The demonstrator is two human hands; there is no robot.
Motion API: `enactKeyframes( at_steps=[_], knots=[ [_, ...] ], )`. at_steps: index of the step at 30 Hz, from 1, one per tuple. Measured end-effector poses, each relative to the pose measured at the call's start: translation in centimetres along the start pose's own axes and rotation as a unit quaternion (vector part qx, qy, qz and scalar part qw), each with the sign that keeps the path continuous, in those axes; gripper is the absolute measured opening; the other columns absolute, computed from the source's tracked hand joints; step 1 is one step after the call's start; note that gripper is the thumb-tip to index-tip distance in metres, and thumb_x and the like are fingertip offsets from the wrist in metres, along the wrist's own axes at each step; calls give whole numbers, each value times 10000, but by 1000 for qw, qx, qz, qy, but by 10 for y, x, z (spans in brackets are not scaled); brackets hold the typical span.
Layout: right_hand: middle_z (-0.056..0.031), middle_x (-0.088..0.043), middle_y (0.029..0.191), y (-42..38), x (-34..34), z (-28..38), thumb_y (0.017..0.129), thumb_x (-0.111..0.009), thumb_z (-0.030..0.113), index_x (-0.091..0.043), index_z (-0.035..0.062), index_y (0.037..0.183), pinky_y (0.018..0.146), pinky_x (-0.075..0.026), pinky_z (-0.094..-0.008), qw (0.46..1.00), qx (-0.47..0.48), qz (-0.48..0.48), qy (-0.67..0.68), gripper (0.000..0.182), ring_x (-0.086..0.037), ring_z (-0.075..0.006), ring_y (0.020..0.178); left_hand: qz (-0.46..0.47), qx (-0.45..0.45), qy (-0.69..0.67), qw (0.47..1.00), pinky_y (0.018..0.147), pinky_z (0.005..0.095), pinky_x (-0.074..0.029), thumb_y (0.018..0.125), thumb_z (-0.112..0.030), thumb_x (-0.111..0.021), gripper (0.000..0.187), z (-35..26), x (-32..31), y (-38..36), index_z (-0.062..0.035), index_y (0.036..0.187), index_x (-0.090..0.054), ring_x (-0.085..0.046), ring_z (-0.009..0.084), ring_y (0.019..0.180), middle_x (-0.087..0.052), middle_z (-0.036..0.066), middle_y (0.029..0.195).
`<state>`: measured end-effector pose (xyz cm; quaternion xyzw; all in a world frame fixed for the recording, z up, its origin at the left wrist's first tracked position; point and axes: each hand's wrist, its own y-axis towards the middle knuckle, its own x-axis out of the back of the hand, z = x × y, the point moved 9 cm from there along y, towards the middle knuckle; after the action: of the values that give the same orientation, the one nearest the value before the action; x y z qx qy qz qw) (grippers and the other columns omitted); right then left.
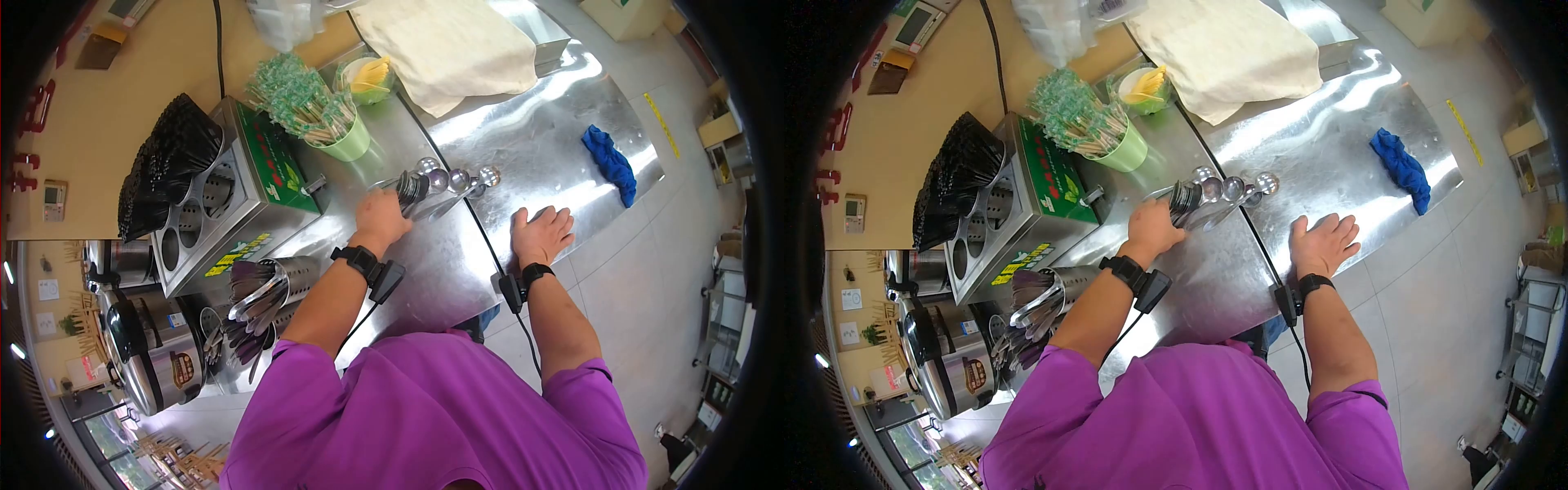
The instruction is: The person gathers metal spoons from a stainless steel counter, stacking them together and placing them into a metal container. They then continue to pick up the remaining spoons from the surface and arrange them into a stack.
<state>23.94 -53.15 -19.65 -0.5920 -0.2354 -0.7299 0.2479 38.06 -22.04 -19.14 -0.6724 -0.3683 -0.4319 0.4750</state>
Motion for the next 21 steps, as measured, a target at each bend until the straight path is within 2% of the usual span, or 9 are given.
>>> enactKeyframes(
  at_steps=[4,10,13,21],
  knots=[
    [-262,-338,1474,1,3,1,836,-568,430,-542,-26,1174,1149,-124,-567,1000,-6,22,4,568,-216,-399,1424,42,31,-12,999,927,401,-512,736,-227,-721,409,-5,-9,-3,-32,1087,-641,-648,332,1067,-685,177,1107],
    [-262,-331,1479,1,-2,-1,838,-569,433,-539,-28,1183,1153,-121,-575,1000,-6,9,3,576,-207,-406,1433,39,13,-50,998,916,409,-515,710,-202,-704,406,-3,-2,-4,-18,1066,-642,-656,344,1038,-692,179,1086],
    [-263,-325,1482,0,-1,-2,839,-567,434,-539,-29,1178,1152,-125,-579,1000,-3,6,6,575,-208,-408,1431,61,39,-75,995,897,407,-521,692,-206,-712,405,3,0,-5,-26,1050,-653,-663,348,1014,-698,197,1036],
    [-269,-314,1480,1,0,-2,839,-571,427,-530,-33,1155,1147,-128,-589,1000,-1,13,18,560,-214,-409,1422,-11,18,-193,981,835,415,-522,679,-230,-731,412,18,-3,-12,-23,1028,-658,-672,379,928,-703,213,939]
  ],
)
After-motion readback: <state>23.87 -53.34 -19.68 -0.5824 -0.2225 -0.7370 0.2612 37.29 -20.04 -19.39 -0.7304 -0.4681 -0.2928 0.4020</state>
